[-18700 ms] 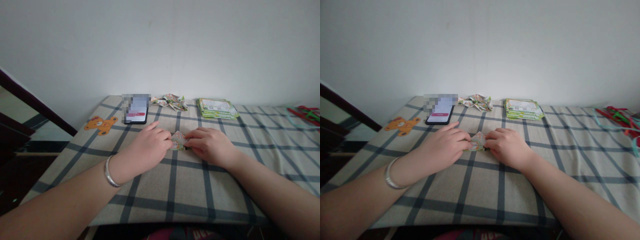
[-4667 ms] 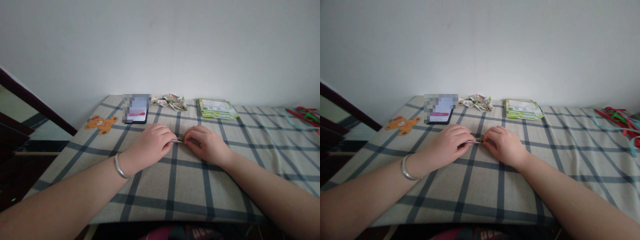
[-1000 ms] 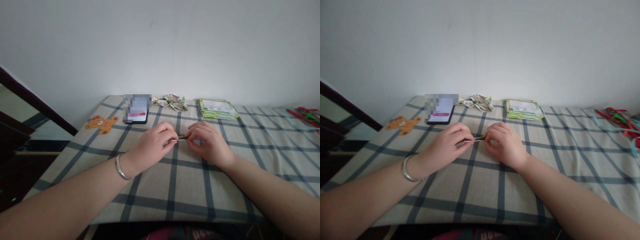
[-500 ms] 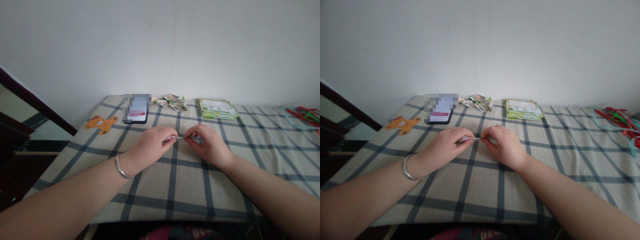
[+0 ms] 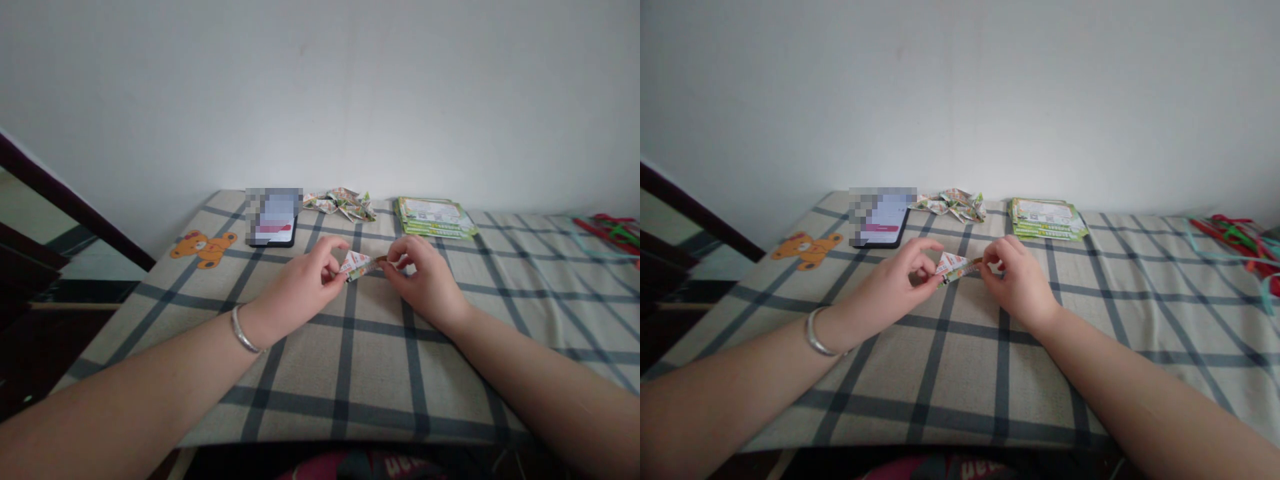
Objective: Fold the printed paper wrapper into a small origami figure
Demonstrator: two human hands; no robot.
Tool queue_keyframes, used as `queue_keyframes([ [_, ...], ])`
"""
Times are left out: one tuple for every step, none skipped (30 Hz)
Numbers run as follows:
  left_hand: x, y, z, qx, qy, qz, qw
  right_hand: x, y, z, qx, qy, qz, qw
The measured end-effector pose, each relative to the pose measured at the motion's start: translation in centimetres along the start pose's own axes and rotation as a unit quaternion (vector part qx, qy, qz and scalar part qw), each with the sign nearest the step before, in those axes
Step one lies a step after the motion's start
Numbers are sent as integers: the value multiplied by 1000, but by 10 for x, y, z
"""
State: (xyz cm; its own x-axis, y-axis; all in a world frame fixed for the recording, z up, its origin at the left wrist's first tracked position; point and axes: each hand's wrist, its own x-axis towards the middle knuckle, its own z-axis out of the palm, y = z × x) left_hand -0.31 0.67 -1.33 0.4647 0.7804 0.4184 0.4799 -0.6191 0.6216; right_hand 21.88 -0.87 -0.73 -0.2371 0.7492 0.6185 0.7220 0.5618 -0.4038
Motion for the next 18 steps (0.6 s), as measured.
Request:
queue_keyframes([
  [0, 0, 0, -10, -2, -2, 1000, 0, -1, 0, -13, -8, -20, 1000],
  [0, -1, 1, -21, -4, -2, 1000, 0, -1, -1, -26, -19, -39, 999],
  [0, -1, 1, -31, -8, -1, 999, 0, -2, -1, -35, -33, -55, 997],
  [0, -1, 1, -39, -14, 2, 999, -1, -3, -1, -38, -47, -67, 996],
  [0, 0, 1, -45, -20, 5, 999, -1, -3, -1, -38, -58, -75, 995],
  [1, 0, 1, -49, -26, 7, 998, -2, -4, -1, -34, -68, -82, 994],
  [1, 0, 1, -52, -31, 7, 998, -2, -4, 0, -29, -76, -88, 993],
  [1, 0, 1, -52, -33, 6, 998, -2, -4, 0, -23, -82, -94, 992],
  [2, 0, 1, -48, -35, 5, 998, -2, -4, 0, -19, -86, -98, 991],
  [2, 1, 1, -40, -36, 5, 999, -2, -4, 0, -16, -89, -102, 991],
  [2, 1, 0, -28, -37, 7, 999, -2, -4, 0, -15, -91, -105, 990],
  [3, 1, 0, -14, -36, 12, 999, -1, -3, 0, -14, -93, -108, 990],
  [3, 2, -1, 1, -34, 17, 999, -1, -3, 0, -14, -95, -110, 989],
  [3, 3, -1, 13, -32, 23, 999, -1, -3, 0, -13, -98, -111, 989],
  [3, 3, -2, 20, -29, 30, 999, 0, -3, 0, -12, -101, -110, 989],
  [3, 4, -3, 24, -27, 37, 999, 0, -4, 0, -11, -105, -108, 988],
  [3, 5, -4, 27, -26, 44, 998, 0, -4, 0, -9, -111, -105, 988],
  [3, 5, -4, 30, -28, 52, 998, 0, -4, 0, -8, -119, -102, 988],
])
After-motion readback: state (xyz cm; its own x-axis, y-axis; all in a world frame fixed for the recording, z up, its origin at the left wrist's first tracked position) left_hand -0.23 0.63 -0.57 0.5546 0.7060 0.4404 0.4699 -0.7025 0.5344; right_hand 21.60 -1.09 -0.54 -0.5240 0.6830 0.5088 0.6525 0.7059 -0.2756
